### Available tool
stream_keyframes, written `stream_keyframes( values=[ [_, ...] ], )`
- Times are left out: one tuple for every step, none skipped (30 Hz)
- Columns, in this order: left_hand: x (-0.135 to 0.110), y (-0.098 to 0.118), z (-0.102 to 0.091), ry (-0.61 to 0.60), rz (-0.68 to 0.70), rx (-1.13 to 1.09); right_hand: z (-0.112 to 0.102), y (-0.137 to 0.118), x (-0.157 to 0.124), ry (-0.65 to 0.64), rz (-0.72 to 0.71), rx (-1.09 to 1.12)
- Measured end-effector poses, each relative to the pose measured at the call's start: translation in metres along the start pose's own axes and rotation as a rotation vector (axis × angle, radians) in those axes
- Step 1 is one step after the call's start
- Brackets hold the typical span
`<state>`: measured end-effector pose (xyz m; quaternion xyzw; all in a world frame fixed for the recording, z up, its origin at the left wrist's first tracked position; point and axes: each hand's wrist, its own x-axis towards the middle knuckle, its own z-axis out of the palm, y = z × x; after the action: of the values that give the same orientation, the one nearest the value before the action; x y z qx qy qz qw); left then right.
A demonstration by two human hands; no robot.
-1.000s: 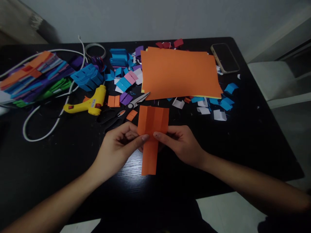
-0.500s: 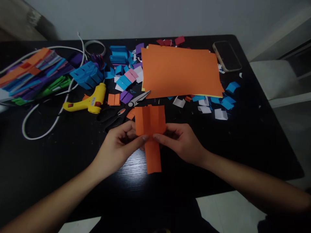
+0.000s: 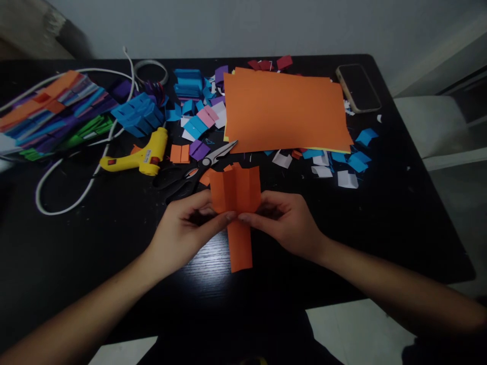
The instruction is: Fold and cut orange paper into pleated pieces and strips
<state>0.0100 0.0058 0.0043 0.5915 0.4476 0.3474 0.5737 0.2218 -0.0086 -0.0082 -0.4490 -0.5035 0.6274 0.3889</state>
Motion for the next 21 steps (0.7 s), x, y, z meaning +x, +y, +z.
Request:
stream_keyframes(
  values=[
    [-0.0005,-0.0013,0.0000,0.001,0.001,-0.004,-0.0003,-0.0002,-0.0001,0.003,0.003,-0.001],
    [-0.0008,-0.0023,0.0001,-0.004,-0.006,-0.008,-0.0004,-0.0003,-0.0002,0.004,0.004,-0.001],
    [-0.0010,-0.0029,0.0002,-0.010,-0.014,-0.011,-0.0005,-0.0002,-0.0003,0.004,0.006,-0.001],
    [-0.0011,-0.0032,0.0004,-0.011,-0.022,-0.010,-0.0004,-0.0001,-0.0003,0.004,0.007,0.001],
    [-0.0011,-0.0033,0.0006,-0.010,-0.027,-0.006,-0.0003,0.0001,-0.0003,0.005,0.006,0.003],
    [-0.0011,-0.0033,0.0009,-0.008,-0.028,-0.001,-0.0002,0.0003,-0.0002,0.005,0.007,0.003],
    [-0.0012,-0.0031,0.0012,-0.005,-0.025,0.003,0.0000,0.0004,-0.0002,0.008,0.008,0.001],
    [-0.0013,-0.0030,0.0014,-0.003,-0.021,0.005,0.0001,0.0004,-0.0001,0.011,0.010,-0.004],
    [-0.0014,-0.0029,0.0016,0.002,-0.018,0.007,0.0002,0.0005,-0.0001,0.015,0.011,-0.014],
    [-0.0016,-0.0029,0.0017,0.008,-0.017,0.012,0.0001,0.0006,0.0000,0.021,0.012,-0.026],
    [-0.0017,-0.0029,0.0018,0.015,-0.018,0.018,0.0000,0.0009,0.0000,0.025,0.013,-0.040],
    [-0.0018,-0.0029,0.0018,0.023,-0.020,0.026,-0.0002,0.0014,0.0000,0.027,0.012,-0.046],
    [-0.0019,-0.0030,0.0017,0.028,-0.022,0.032,-0.0003,0.0021,0.0000,0.022,0.010,-0.043],
    [-0.0020,-0.0031,0.0017,0.031,-0.021,0.034,-0.0005,0.0031,-0.0001,0.010,0.012,-0.030],
    [-0.0021,-0.0032,0.0017,0.030,-0.019,0.032,-0.0006,0.0041,-0.0002,-0.006,0.014,-0.008],
    [-0.0021,-0.0033,0.0018,0.026,-0.016,0.030,-0.0007,0.0052,-0.0002,-0.022,0.018,0.017],
    [-0.0021,-0.0034,0.0019,0.021,-0.013,0.028,-0.0007,0.0061,-0.0002,-0.032,0.022,0.038],
    [-0.0021,-0.0035,0.0020,0.017,-0.012,0.029,-0.0008,0.0067,-0.0001,-0.036,0.028,0.050],
    [-0.0020,-0.0035,0.0022,0.014,-0.010,0.030,-0.0009,0.0069,0.0001,-0.036,0.033,0.052],
    [-0.0019,-0.0035,0.0022,0.012,-0.009,0.031,-0.0011,0.0066,0.0005,-0.033,0.035,0.047],
    [-0.0017,-0.0034,0.0022,0.013,-0.009,0.031,-0.0014,0.0060,0.0009,-0.032,0.037,0.039]
  ],
)
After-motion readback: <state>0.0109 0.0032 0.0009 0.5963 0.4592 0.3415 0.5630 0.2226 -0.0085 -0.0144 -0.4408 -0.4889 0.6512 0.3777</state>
